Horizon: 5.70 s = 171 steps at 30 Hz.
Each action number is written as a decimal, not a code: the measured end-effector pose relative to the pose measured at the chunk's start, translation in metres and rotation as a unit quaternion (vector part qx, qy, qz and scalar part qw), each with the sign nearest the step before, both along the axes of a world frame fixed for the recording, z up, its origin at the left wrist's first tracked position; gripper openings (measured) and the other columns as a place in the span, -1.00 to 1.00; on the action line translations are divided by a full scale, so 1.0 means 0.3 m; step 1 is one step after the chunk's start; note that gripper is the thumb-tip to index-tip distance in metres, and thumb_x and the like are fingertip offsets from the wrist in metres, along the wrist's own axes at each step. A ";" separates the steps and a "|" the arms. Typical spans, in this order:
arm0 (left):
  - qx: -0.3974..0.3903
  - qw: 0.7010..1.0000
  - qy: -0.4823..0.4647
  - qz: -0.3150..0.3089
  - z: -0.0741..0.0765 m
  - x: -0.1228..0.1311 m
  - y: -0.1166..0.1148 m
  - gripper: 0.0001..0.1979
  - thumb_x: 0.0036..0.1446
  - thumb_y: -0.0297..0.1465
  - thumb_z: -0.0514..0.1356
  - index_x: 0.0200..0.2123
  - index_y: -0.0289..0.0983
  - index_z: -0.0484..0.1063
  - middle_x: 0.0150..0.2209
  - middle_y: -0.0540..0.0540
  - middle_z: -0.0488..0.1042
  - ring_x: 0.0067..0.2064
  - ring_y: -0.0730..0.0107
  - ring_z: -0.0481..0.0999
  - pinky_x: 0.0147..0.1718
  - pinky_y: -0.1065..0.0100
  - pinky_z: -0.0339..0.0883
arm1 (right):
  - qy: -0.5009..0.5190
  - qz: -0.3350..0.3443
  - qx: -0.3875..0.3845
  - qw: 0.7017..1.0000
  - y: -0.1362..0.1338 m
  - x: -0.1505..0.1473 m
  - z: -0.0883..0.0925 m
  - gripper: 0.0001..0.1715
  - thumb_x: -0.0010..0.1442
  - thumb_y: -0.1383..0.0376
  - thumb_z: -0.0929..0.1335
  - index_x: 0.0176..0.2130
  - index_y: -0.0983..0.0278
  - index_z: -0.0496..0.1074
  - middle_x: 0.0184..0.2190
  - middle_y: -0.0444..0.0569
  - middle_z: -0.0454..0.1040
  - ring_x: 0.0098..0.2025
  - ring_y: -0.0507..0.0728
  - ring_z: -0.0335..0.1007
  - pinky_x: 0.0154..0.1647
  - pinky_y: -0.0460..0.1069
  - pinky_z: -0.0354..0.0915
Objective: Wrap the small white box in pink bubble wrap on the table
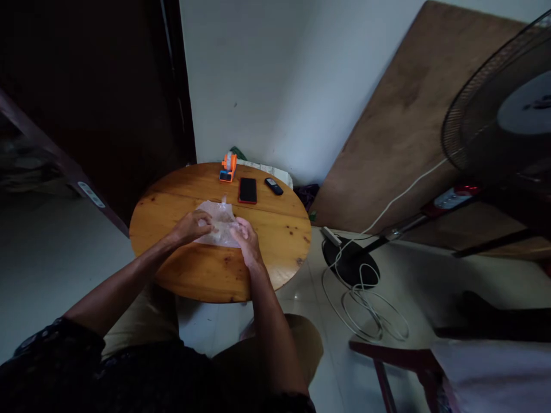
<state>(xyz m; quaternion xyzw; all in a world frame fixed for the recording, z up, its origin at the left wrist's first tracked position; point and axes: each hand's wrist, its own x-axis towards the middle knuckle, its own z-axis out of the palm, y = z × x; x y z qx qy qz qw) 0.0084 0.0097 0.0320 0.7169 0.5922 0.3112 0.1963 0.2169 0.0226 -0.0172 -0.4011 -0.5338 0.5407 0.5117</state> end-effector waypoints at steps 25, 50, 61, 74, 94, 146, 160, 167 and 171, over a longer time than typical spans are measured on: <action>-0.116 0.982 -0.147 -0.035 -0.023 0.014 0.018 -0.86 -0.15 -0.32 0.22 -0.55 -0.28 0.37 -0.53 0.06 0.37 -0.44 0.49 0.26 -0.47 0.46 0.09 | -0.248 -0.105 0.092 0.959 -0.011 -0.006 -0.034 -0.44 0.06 0.25 0.31 0.08 0.24 0.40 -0.35 -0.11 0.50 -0.38 0.12 0.39 -0.23 0.03 0.37; -0.127 0.991 -0.028 0.030 -0.043 -0.178 -0.030 -0.66 -0.09 -0.37 0.16 -0.19 -0.28 0.52 -0.47 0.04 0.41 -0.44 0.42 0.37 -0.43 0.42 0.21 | -0.648 0.097 0.349 0.670 -0.145 -0.114 0.213 -0.56 0.36 0.18 0.28 0.17 0.22 0.41 0.04 0.15 0.48 0.01 0.29 0.30 0.03 0.16 0.11; -0.244 0.954 -0.096 0.148 -0.043 -0.223 -0.137 -0.69 0.00 -0.16 0.21 -0.27 -0.26 0.47 -0.59 0.02 0.43 -0.56 0.36 0.44 -0.60 0.43 0.16 | -0.678 0.125 0.371 0.623 -0.116 -0.159 0.240 -0.66 0.31 0.19 0.35 0.03 0.25 0.53 -0.08 0.21 0.51 0.00 0.32 0.32 0.10 0.22 0.11; -0.256 0.887 -0.350 0.159 -0.049 -0.124 -0.108 -0.79 -0.08 -0.32 0.30 -0.34 -0.28 0.45 -0.55 0.07 0.40 -0.62 0.57 0.31 -0.64 0.50 0.15 | -0.687 0.111 0.370 0.616 -0.111 -0.164 0.221 -0.66 0.33 0.21 0.31 0.06 0.18 0.49 -0.07 0.16 0.50 0.01 0.31 0.28 0.04 0.19 0.15; -0.258 0.854 -0.431 0.138 0.022 0.002 -0.070 -0.85 0.01 -0.52 0.22 -0.49 -0.27 0.27 -0.64 0.09 0.40 -0.64 0.51 0.39 -0.64 0.49 0.27 | -0.680 0.135 0.349 0.631 -0.113 -0.150 0.245 -0.66 0.33 0.18 0.30 0.02 0.24 0.48 -0.01 0.18 0.46 0.05 0.32 0.29 0.08 0.20 0.11; 0.005 0.978 0.156 -0.138 0.000 0.023 -0.046 -0.83 0.16 -0.33 0.18 -0.27 -0.24 0.56 -0.13 -0.20 0.51 -0.05 0.14 0.48 -0.01 0.22 0.36 | -0.446 -0.048 0.051 0.892 -0.034 0.007 0.063 -0.54 0.18 0.28 0.29 0.08 0.27 0.40 -0.30 -0.05 0.58 -0.28 0.12 0.49 -0.25 -0.04 0.34; -0.006 0.974 0.174 -0.146 0.048 0.035 -0.059 -0.74 0.22 -0.34 0.14 -0.16 -0.28 0.60 -0.13 -0.25 0.53 -0.03 0.09 0.50 -0.01 0.21 0.35 | -0.128 -0.038 -0.052 0.990 -0.044 -0.126 0.084 -0.56 0.08 0.19 0.37 -0.05 0.31 0.43 -0.52 -0.23 0.39 -0.68 -0.06 0.20 -0.73 -0.13 0.15; -0.043 0.981 0.129 -0.139 0.035 0.036 -0.055 -0.74 0.17 -0.38 0.15 -0.12 -0.24 0.59 -0.10 -0.20 0.52 -0.06 0.17 0.52 -0.10 0.32 0.37 | -0.158 -0.021 -0.098 0.982 -0.039 -0.137 0.133 -0.59 0.12 0.31 0.35 -0.01 0.36 0.44 -0.59 -0.22 0.40 -0.69 -0.03 0.24 -0.72 -0.13 0.20; -0.046 0.988 0.059 -0.136 0.026 0.030 -0.058 -0.78 0.09 -0.42 0.15 -0.24 -0.25 0.57 -0.17 -0.16 0.52 -0.13 0.20 0.51 -0.13 0.32 0.37 | -0.174 0.032 -0.091 0.980 -0.055 -0.115 0.169 -0.57 0.16 0.36 0.30 0.03 0.35 0.44 -0.38 -0.06 0.56 -0.55 0.03 0.42 -0.63 -0.11 0.29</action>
